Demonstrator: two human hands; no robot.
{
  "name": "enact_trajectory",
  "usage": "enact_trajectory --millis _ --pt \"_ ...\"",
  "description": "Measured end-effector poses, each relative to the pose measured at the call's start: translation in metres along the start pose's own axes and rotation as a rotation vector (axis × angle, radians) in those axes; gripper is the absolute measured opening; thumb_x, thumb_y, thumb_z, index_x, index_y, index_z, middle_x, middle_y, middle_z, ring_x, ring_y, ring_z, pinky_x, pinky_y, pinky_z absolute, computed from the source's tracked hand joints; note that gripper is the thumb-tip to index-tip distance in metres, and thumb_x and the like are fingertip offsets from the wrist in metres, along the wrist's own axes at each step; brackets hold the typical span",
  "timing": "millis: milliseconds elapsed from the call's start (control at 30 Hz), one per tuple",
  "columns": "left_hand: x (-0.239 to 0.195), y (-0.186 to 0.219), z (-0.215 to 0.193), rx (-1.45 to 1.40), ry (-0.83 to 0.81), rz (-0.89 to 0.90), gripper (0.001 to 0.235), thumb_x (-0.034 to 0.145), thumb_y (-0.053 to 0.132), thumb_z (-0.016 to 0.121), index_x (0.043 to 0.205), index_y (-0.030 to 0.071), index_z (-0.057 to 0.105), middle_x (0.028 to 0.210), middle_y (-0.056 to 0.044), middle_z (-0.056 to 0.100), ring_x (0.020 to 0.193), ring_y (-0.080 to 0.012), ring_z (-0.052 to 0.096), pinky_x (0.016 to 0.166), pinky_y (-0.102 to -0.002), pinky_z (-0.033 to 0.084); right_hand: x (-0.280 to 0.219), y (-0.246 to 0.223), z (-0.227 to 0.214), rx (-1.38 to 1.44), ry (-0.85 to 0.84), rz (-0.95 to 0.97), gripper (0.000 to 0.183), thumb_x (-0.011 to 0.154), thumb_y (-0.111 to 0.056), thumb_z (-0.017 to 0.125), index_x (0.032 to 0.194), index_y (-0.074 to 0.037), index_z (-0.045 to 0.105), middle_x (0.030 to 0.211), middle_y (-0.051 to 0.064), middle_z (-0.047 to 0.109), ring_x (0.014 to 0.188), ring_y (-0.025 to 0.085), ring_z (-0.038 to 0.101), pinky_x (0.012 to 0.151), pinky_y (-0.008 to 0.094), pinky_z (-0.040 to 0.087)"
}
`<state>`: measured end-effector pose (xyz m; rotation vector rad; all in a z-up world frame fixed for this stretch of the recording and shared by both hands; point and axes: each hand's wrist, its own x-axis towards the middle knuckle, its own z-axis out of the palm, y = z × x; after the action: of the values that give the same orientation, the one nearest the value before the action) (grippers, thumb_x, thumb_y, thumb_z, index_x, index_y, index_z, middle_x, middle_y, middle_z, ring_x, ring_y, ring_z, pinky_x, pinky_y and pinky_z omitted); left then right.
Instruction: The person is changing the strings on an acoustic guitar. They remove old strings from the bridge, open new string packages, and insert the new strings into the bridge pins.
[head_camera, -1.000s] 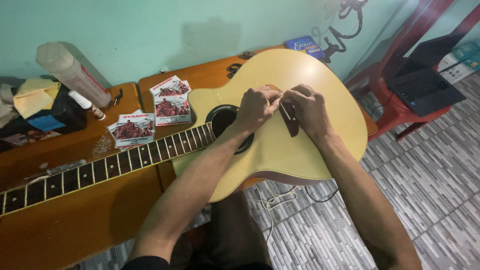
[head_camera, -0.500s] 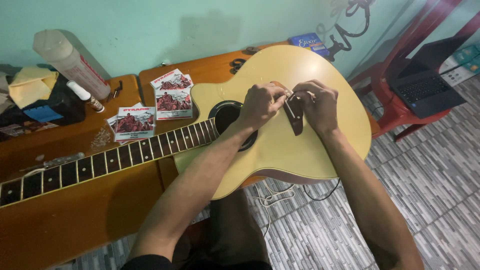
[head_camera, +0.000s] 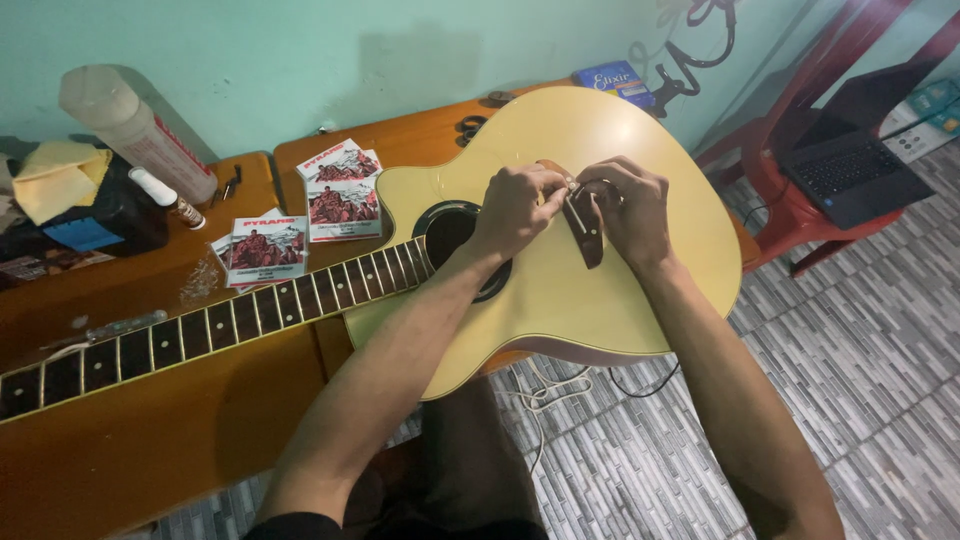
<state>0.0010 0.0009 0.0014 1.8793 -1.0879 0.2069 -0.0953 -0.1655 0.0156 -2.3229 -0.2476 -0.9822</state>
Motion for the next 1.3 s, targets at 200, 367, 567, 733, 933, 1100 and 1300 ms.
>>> enact_trajectory --millis 200,367,567,733,933,1100,1300 --pt "0.001 -0.002 0.004 0.001 -0.004 -0.008 0.013 0.091 0.020 0.069 0.079 0.018 0.074 0.069 -0.005 0.069 0.072 -0.0250 0.073 0.064 -0.038 0.062 0.000 0.009 -0.002 0.079 -0.045 0.093 0.016 0.096 0.002 0.071 0.100 -0.012 0.078 0.094 0.008 0.074 0.090 0.030 0.072 0.070 0.044 0.060" --pt "0.000 0.007 -0.003 -0.032 0.001 -0.017 0.017 0.092 0.022 0.068 0.076 0.021 0.073 0.067 -0.002 0.068 0.068 -0.0220 0.072 0.064 -0.034 0.061 0.003 -0.006 -0.004 0.279 -0.066 0.379 0.016 0.099 0.001 0.070 0.108 -0.011 0.075 0.096 0.008 0.075 0.089 0.022 0.072 0.073 0.037 0.062" --pt "0.001 0.007 -0.001 -0.034 0.000 -0.033 0.016 0.091 0.024 0.069 0.076 0.023 0.073 0.067 0.001 0.068 0.066 -0.0183 0.071 0.062 -0.033 0.060 -0.001 0.014 -0.002 0.334 -0.018 0.389 0.010 0.101 -0.005 0.072 0.110 -0.007 0.072 0.094 0.008 0.074 0.092 0.017 0.071 0.080 0.035 0.061" --pt "0.000 0.014 -0.005 -0.066 0.025 -0.033 0.015 0.091 0.019 0.070 0.077 0.021 0.075 0.066 -0.001 0.068 0.063 -0.0184 0.070 0.062 -0.032 0.059 -0.002 0.027 0.001 0.329 -0.013 0.369 0.013 0.099 -0.012 0.078 0.109 -0.006 0.072 0.093 0.009 0.073 0.092 0.018 0.071 0.077 0.035 0.063" --pt "0.001 0.015 -0.004 -0.070 0.020 -0.007 0.015 0.092 0.017 0.070 0.078 0.021 0.075 0.066 -0.001 0.068 0.066 -0.0207 0.071 0.062 -0.031 0.059 -0.004 0.027 0.003 0.364 0.020 0.346 0.015 0.098 -0.011 0.080 0.108 -0.002 0.072 0.093 0.011 0.071 0.093 0.020 0.071 0.079 0.038 0.063" --pt "0.001 0.021 -0.006 -0.074 0.036 -0.012 0.015 0.091 0.013 0.070 0.079 0.019 0.076 0.066 -0.002 0.069 0.058 -0.0174 0.068 0.055 -0.029 0.056 -0.002 0.016 -0.004 0.244 -0.036 0.275 0.013 0.096 -0.003 0.076 0.109 -0.005 0.076 0.093 0.012 0.074 0.096 0.027 0.073 0.082 0.043 0.061" --pt "0.002 0.014 -0.004 -0.055 0.025 0.007 0.014 0.091 0.016 0.071 0.078 0.020 0.075 0.066 -0.002 0.068 0.058 -0.0179 0.068 0.053 -0.030 0.056 -0.001 0.008 -0.006 0.173 -0.061 0.208 0.014 0.095 -0.003 0.076 0.107 -0.010 0.078 0.092 0.008 0.076 0.094 0.026 0.074 0.081 0.044 0.061"
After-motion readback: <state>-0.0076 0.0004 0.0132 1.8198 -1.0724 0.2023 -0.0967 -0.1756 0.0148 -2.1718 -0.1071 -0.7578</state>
